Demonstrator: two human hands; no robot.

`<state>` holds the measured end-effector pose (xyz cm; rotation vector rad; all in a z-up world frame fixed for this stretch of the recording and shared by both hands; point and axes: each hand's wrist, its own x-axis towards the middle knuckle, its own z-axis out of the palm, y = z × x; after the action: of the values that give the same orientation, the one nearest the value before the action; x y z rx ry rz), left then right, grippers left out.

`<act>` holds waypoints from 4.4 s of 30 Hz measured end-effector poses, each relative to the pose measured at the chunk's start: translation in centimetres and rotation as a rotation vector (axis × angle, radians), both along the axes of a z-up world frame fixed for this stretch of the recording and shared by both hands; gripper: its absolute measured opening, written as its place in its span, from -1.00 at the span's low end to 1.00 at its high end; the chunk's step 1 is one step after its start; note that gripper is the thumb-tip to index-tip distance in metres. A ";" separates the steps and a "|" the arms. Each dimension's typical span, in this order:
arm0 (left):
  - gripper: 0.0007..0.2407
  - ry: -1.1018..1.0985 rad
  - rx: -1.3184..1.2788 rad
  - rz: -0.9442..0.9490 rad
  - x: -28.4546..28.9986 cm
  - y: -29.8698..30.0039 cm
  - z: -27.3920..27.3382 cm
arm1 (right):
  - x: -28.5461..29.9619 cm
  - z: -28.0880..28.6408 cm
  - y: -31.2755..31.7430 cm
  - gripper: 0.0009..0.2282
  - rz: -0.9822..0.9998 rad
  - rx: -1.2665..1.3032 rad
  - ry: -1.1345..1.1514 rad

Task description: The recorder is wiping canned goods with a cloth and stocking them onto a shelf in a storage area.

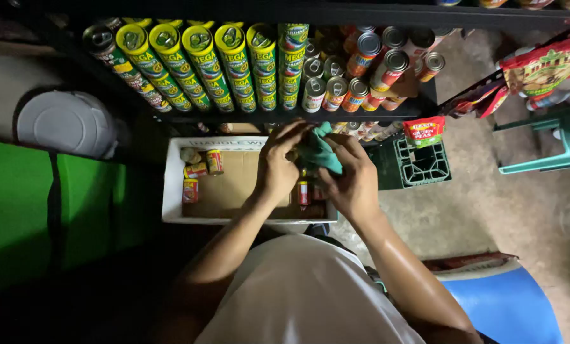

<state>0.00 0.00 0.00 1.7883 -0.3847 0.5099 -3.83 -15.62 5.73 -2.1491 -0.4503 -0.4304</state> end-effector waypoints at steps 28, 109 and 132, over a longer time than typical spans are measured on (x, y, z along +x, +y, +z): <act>-0.49 0.277 -0.548 -0.047 1.2 5.1 -1.7 | -0.3 -4.3 2.9 -0.87 0.221 0.173 0.195; -0.52 0.045 -0.821 -0.240 29.5 -4.8 17.8 | 38.1 17.1 4.6 -0.60 -0.045 0.343 -0.167; -0.44 0.106 0.267 -0.498 -2.5 2.9 14.0 | 8.5 11.3 2.9 -0.57 0.334 0.518 -0.234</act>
<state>-2.46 2.91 14.01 1.8749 -0.8255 0.0115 4.63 -12.74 17.07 -1.4975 -0.7277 -0.5414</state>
